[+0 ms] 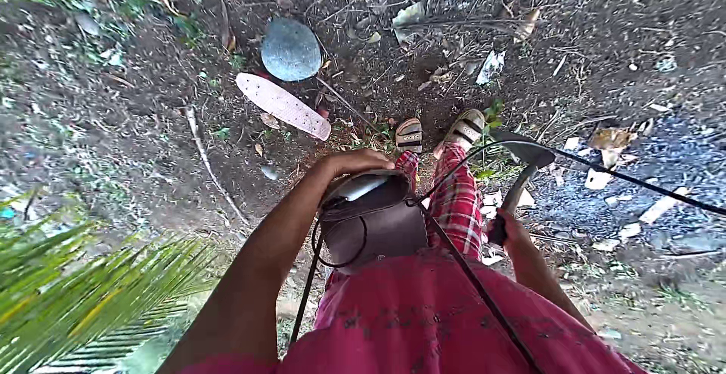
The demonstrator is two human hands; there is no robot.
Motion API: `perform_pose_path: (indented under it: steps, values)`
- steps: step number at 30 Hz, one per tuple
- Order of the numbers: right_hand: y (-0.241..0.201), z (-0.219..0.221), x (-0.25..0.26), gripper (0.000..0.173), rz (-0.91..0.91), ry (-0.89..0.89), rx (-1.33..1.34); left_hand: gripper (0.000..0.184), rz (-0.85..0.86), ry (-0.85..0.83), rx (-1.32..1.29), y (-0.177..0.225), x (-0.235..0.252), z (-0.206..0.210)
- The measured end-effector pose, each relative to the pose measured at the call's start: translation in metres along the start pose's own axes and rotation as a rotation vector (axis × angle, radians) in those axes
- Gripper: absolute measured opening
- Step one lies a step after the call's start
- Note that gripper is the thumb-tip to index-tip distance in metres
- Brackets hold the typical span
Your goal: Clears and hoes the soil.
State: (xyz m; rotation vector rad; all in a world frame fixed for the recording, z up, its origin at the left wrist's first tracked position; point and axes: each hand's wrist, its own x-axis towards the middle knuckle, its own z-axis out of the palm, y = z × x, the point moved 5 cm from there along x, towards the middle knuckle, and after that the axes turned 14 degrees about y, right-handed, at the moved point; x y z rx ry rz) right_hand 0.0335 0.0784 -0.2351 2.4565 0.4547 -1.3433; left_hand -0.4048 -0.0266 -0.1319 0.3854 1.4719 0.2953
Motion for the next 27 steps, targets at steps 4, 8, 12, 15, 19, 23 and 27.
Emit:
perform_pose_path:
  steps: [4, 8, 12, 15, 19, 23, 27]
  values:
    - [-0.04, -0.017, -0.005, 0.028, -0.05, 0.004, -0.116, 0.045, -0.01, 0.074, -0.025, 0.024, -0.027, 0.002]
    - [-0.08, -0.044, -0.001, 0.03, -0.137, 0.064, -0.258, 0.046, -0.011, 0.075, -0.092, 0.07, -0.052, 0.001]
    - [-0.111, -0.073, -0.002, 0.038, -0.21, 0.097, -0.362, 0.044, 0.061, 0.042, 0.083, 0.119, -0.052, 0.023]
    - [-0.127, -0.081, -0.01, 0.041, -0.25, 0.09, -0.392, 0.038, 0.146, 0.122, 0.312, 0.137, -0.043, 0.038]
    - [-0.135, -0.092, -0.03, 0.044, -0.255, 0.108, -0.429, 0.041, 0.093, 0.202, 0.333, 0.132, -0.051, 0.025]
    - [-0.139, -0.105, -0.034, 0.046, -0.244, 0.137, -0.405, 0.039, 0.092, 0.386, 0.184, 0.118, -0.085, -0.017]
    - [-0.139, -0.115, -0.031, 0.035, -0.392, -0.054, -0.534, 0.037, 0.228, 0.489, 0.08, 0.13, -0.1, -0.011]
